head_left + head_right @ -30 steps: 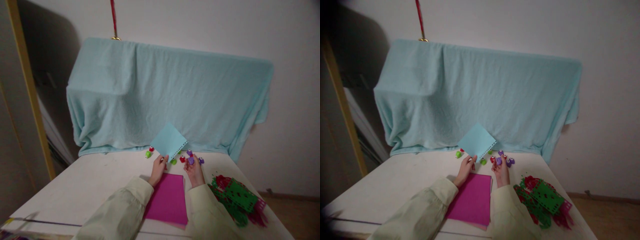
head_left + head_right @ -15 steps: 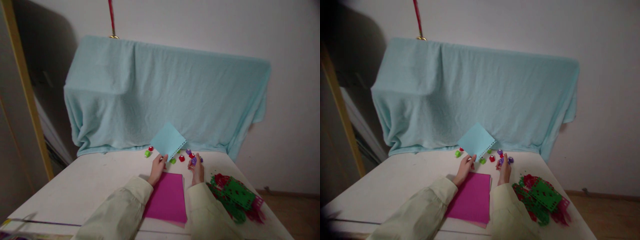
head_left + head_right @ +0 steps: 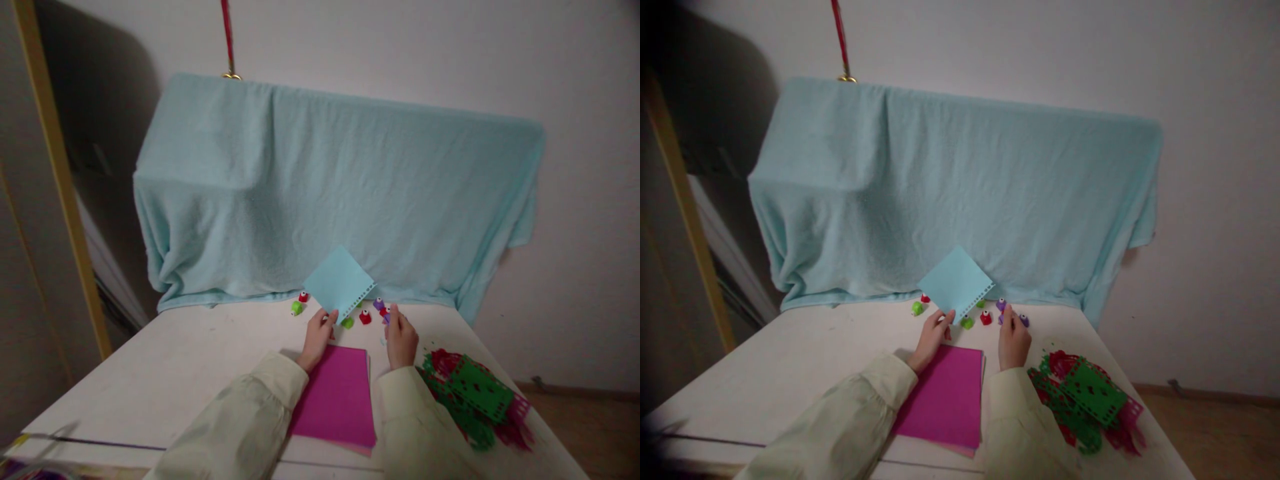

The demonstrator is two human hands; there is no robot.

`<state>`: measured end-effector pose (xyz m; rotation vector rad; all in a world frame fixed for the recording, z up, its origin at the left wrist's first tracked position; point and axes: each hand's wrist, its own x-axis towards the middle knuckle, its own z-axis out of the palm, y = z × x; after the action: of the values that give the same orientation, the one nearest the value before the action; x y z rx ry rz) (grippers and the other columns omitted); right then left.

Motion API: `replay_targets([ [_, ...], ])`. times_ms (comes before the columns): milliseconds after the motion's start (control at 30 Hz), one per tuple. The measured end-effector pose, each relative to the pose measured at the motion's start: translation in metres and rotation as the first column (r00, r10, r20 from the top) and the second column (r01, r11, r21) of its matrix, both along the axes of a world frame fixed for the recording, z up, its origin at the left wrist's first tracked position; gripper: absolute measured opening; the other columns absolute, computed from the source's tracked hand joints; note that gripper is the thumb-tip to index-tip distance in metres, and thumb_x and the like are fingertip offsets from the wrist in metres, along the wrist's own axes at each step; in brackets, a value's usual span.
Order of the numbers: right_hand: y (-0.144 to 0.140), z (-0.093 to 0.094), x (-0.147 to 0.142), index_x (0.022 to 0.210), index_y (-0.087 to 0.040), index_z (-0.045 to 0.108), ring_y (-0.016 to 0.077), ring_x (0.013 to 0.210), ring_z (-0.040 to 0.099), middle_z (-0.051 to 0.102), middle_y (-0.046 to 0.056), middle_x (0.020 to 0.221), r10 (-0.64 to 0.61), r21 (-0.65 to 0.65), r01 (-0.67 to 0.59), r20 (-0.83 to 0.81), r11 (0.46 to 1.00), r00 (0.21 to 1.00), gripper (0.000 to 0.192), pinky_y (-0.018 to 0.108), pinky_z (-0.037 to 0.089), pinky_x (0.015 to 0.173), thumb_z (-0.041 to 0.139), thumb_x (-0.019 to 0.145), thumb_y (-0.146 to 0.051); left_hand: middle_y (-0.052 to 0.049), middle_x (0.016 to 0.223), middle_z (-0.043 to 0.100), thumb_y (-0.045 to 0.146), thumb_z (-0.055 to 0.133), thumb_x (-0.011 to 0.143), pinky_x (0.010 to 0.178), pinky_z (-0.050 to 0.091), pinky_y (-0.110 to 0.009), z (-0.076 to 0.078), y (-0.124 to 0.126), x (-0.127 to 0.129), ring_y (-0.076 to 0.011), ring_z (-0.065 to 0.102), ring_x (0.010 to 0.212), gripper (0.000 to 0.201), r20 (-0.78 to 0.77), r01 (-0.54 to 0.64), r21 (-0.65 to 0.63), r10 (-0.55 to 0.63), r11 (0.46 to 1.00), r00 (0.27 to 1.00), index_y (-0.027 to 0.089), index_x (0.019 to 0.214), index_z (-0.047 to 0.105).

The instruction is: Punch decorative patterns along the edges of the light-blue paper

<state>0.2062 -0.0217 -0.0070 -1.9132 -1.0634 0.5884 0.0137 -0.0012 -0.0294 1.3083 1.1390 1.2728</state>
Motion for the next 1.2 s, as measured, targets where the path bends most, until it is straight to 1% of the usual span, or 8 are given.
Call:
replay_targets([
  [133, -0.007, 0.003, 0.004, 0.115, -0.015, 0.061, -0.0155, 0.065, 0.004, 0.045, 0.0, 0.085, 0.053, -0.208, 0.026, 0.369, 0.978, 0.928, 0.063, -0.003, -0.007, 0.071, 0.045, 0.085, -0.067, 0.0, 0.057, 0.048, 0.053, 0.045, 0.085, 0.046, 0.037, -0.02, -0.001, -0.001, 0.0, -0.0104, 0.046, 0.049, 0.041, 0.0, 0.002, 0.001, -0.002, 1.0, 1.0, 0.012, 0.081, 0.053],
  [200, -0.008, 0.003, 0.006, 0.115, -0.017, 0.061, -0.0153, 0.066, 0.004, 0.045, 0.0, 0.085, 0.099, -0.267, 0.02, 0.424, 0.964, 0.9, 0.061, -0.004, -0.007, 0.071, 0.043, 0.086, -0.067, 0.0, 0.057, 0.048, 0.052, 0.046, 0.085, 0.046, 0.037, -0.02, -0.001, 0.0, 0.0, -0.0102, 0.045, 0.048, 0.041, -0.008, -0.001, 0.006, 0.001, 1.0, 1.0, 0.012, 0.081, 0.053],
  [300, -0.005, 0.003, 0.008, 0.119, -0.015, 0.058, -0.0156, 0.066, 0.008, 0.046, 0.0, 0.088, 0.054, -0.189, 0.029, 0.419, 0.982, 0.906, 0.065, -0.004, -0.005, 0.07, 0.03, 0.093, -0.068, 0.0, 0.058, 0.047, 0.052, 0.045, 0.085, 0.047, 0.038, -0.02, -0.002, 0.0, 0.0, -0.0105, 0.046, 0.05, 0.04, -0.007, 0.003, 0.015, -0.003, 1.0, 1.0, 0.013, 0.082, 0.053],
  [500, 0.003, 0.0, 0.004, 0.117, -0.002, 0.05, -0.018, 0.06, 0.022, 0.043, 0.001, 0.076, 0.071, -0.064, -0.077, -0.085, 0.995, 0.994, 0.082, -0.006, 0.008, 0.06, 0.01, 0.096, -0.07, 0.001, 0.055, 0.046, 0.052, 0.045, 0.085, 0.047, 0.038, -0.02, -0.002, 0.0, 0.001, -0.0108, 0.045, 0.049, 0.04, -0.023, -0.001, 0.017, 0.001, 1.0, 1.0, 0.013, 0.077, 0.051],
  [567, 0.005, -0.001, 0.001, 0.116, -0.001, 0.046, -0.016, 0.053, 0.017, 0.034, 0.0, 0.062, 0.113, -0.055, -0.14, -0.346, 0.989, 0.931, 0.083, -0.005, 0.008, 0.056, 0.004, 0.096, -0.071, 0.001, 0.056, 0.046, 0.052, 0.045, 0.085, 0.047, 0.038, -0.02, -0.001, 0.001, 0.001, -0.0106, 0.045, 0.049, 0.04, -0.019, -0.006, 0.019, 0.006, 1.0, 1.0, 0.013, 0.078, 0.052],
  [700, 0.006, -0.002, -0.005, 0.11, -0.001, 0.04, -0.0121, 0.046, 0.004, 0.009, 0.002, 0.05, 0.261, 0.055, -0.317, -0.705, 0.947, 0.659, 0.074, -0.002, 0.002, 0.052, -0.006, 0.101, -0.06, 0.001, 0.057, 0.047, 0.051, 0.046, 0.084, 0.048, 0.038, -0.02, 0.001, 0.0, 0.001, -0.0105, 0.046, 0.049, 0.039, 0.002, -0.006, 0.02, 0.006, 1.0, 1.0, 0.013, 0.08, 0.053],
  [900, 0.001, -0.005, -0.011, 0.098, 0.0, 0.036, -0.0112, 0.046, 0.001, 0.001, 0.004, 0.051, 0.357, 0.17, -0.398, -0.814, 0.901, 0.458, 0.063, 0.0, 0.0, 0.053, 0.0, 0.104, -0.051, 0.001, 0.056, 0.047, 0.052, 0.046, 0.084, 0.047, 0.037, -0.02, 0.004, 0.0, 0.002, -0.0103, 0.044, 0.048, 0.04, 0.004, -0.013, 0.006, 0.013, 1.0, 1.0, 0.013, 0.078, 0.053],
  [1200, 0.003, -0.006, -0.019, 0.103, 0.001, 0.037, -0.0141, 0.051, 0.003, 0.018, 0.001, 0.055, 0.356, 0.119, -0.462, -0.809, 0.879, 0.468, 0.062, -0.005, 0.005, 0.054, 0.001, 0.104, -0.05, 0.001, 0.057, 0.048, 0.055, 0.047, 0.083, 0.048, 0.037, -0.022, 0.002, -0.001, 0.001, -0.0106, 0.046, 0.047, 0.043, 0.007, -0.015, 0.013, 0.015, 1.0, 1.0, 0.013, 0.079, 0.053],
])
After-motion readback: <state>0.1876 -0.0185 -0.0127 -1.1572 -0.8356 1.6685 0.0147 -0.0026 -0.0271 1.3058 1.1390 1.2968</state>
